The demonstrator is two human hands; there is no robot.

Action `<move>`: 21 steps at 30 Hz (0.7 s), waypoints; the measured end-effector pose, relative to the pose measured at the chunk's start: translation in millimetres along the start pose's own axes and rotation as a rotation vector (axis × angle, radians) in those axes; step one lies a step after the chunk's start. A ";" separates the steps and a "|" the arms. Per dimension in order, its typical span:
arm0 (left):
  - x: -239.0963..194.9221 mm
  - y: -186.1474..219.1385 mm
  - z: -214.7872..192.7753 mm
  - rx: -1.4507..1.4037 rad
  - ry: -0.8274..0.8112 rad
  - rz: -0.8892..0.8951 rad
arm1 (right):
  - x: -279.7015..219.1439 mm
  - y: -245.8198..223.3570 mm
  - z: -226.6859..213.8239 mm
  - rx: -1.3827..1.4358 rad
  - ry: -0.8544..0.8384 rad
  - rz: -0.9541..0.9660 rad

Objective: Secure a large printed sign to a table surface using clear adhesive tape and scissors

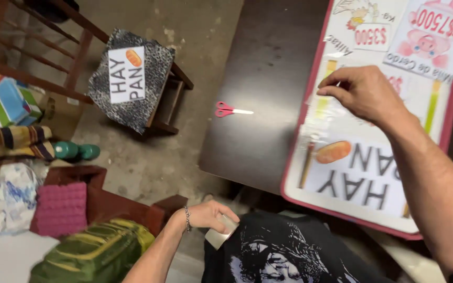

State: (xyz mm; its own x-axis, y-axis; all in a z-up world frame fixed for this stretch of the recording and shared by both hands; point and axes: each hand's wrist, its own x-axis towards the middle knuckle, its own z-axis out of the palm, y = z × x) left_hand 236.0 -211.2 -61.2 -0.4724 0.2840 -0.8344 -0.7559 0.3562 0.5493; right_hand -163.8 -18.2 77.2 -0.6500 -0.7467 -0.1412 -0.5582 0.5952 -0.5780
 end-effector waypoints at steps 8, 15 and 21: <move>-36.3 -167.3 -97.6 0.092 -0.020 0.246 | -18.5 -132.4 94.0 0.074 0.163 -0.103; -83.6 -198.5 -96.0 0.107 -0.121 0.149 | -13.9 -127.1 177.1 0.102 0.046 0.212; -41.1 -258.8 -52.0 -0.436 -0.091 0.097 | -5.5 -59.0 261.0 0.009 -0.007 0.199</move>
State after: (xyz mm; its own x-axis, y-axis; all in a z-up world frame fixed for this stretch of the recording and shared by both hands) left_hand 427.5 -361.4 -171.5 -0.5234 0.3814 -0.7619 -0.8396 -0.0786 0.5375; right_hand 7.2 -126.7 -97.8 -0.7436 -0.6163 -0.2592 -0.4142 0.7290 -0.5450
